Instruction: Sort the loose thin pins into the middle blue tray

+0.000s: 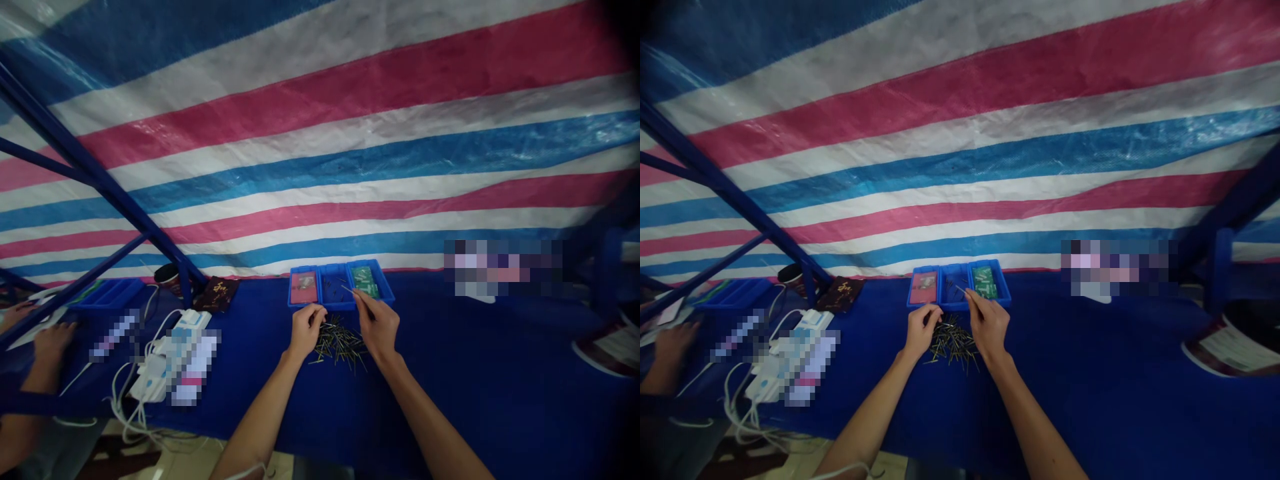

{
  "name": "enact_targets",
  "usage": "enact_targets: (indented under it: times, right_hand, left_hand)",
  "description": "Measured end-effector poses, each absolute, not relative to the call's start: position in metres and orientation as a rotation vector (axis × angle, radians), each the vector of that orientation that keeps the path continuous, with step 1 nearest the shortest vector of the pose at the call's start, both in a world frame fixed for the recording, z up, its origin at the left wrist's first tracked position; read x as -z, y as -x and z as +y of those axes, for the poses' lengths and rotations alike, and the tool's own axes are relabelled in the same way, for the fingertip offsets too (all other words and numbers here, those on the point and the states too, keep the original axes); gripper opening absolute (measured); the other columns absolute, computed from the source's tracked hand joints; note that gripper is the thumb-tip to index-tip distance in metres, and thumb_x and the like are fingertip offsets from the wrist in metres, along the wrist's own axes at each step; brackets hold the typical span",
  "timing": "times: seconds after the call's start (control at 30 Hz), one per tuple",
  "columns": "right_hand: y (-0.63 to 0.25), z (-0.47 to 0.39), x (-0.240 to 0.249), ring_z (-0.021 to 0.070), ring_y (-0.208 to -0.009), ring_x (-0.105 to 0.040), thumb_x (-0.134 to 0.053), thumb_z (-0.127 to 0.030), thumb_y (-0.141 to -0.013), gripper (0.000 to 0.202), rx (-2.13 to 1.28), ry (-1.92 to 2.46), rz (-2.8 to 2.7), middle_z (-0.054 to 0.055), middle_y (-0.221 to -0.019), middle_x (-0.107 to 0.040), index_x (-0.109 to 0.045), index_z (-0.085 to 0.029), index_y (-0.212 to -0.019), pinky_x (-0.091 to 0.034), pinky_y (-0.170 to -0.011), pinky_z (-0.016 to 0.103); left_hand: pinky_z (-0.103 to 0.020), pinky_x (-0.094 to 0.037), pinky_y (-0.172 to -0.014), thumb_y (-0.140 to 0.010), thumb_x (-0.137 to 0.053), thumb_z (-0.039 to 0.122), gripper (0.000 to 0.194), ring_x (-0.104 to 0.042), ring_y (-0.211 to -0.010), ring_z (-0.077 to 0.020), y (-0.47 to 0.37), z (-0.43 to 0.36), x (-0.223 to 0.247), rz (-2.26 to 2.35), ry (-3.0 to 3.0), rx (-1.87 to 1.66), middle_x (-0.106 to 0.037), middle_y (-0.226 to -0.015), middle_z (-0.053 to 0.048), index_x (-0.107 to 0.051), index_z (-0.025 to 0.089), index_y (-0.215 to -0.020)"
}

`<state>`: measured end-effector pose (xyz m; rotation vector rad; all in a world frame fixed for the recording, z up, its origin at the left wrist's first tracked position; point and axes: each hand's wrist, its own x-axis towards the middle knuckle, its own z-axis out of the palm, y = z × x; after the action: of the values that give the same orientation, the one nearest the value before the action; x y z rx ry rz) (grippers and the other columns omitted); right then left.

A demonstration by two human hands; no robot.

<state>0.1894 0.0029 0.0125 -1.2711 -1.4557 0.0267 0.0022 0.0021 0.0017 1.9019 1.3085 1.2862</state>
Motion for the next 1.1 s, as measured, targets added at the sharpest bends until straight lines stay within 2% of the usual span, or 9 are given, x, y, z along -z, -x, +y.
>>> enact_targets:
  times: [0.13, 0.37, 0.53, 0.63, 0.8, 1.1]
  right_hand:
    - [-0.189, 0.018, -0.028, 0.0175, -0.05, -0.062, -0.051, -0.047, -0.098, 0.04, -0.099, 1.507, -1.641, 0.003, -0.058, -0.07, -0.07, -0.024, -0.123, -0.038, -0.052, 0.026]
    - [-0.212, -0.003, -0.015, 0.0195, -0.072, -0.068, -0.05, -0.042, -0.097, 0.032, -0.337, 1.394, -1.64, 0.006, -0.091, -0.075, -0.074, -0.022, -0.1, -0.047, -0.068, 0.028]
    - [-0.238, -0.014, 0.007, 0.0178, -0.066, -0.062, -0.056, -0.037, -0.09, 0.022, -0.57, 1.441, -1.897, 0.003, -0.079, -0.069, -0.073, -0.024, -0.083, -0.045, -0.063, 0.029]
    - [-0.245, -0.018, 0.012, 0.0165, -0.064, -0.059, -0.061, -0.037, -0.086, 0.018, -0.672, 1.436, -1.949, 0.002, -0.076, -0.066, -0.071, -0.023, -0.08, -0.044, -0.062, 0.029]
    - [-0.244, -0.019, 0.017, 0.0182, -0.071, -0.06, -0.063, -0.036, -0.084, 0.017, -0.642, 1.432, -1.997, 0.004, -0.082, -0.066, -0.069, -0.022, -0.076, -0.044, -0.067, 0.03]
    - [-0.239, -0.017, 0.022, 0.021, -0.076, -0.061, -0.057, -0.036, -0.088, 0.022, -0.6, 1.478, -1.988, 0.006, -0.083, -0.067, -0.071, -0.022, -0.078, -0.043, -0.071, 0.034]
  left_hand:
    - [-0.021, -0.042, -0.063, -0.096, -0.053, 0.034, 0.032, -0.058, -0.062, -0.0128, -0.003, 0.001, -0.005, 1.317, -1.903, -1.284, -0.066, -0.067, -0.002, -0.068, 0.015, -0.075]
    - [-0.021, -0.039, -0.061, -0.097, -0.052, 0.034, 0.031, -0.054, -0.058, -0.0113, -0.001, 0.001, -0.005, 1.315, -1.904, -1.265, -0.062, -0.064, 0.0, -0.067, 0.014, -0.077]
    - [-0.02, -0.039, -0.061, -0.097, -0.051, 0.034, 0.032, -0.052, -0.056, -0.0104, -0.001, 0.001, -0.005, 1.305, -1.897, -1.237, -0.061, -0.062, 0.001, -0.066, 0.014, -0.076]
    - [-0.02, -0.038, -0.059, -0.097, -0.051, 0.034, 0.031, -0.05, -0.054, -0.01, -0.001, 0.001, -0.004, 1.3, -1.893, -1.239, -0.061, -0.062, 0.001, -0.066, 0.014, -0.077]
    - [-0.02, -0.038, -0.059, -0.097, -0.052, 0.036, 0.032, -0.051, -0.055, -0.0101, -0.002, 0.001, -0.004, 1.309, -1.886, -1.23, -0.062, -0.062, 0.0, -0.066, 0.015, -0.077]
    - [-0.02, -0.039, -0.06, -0.097, -0.052, 0.033, 0.03, -0.051, -0.055, -0.0101, -0.001, 0.001, -0.003, 1.304, -1.892, -1.214, -0.062, -0.062, 0.001, -0.066, 0.015, -0.078]
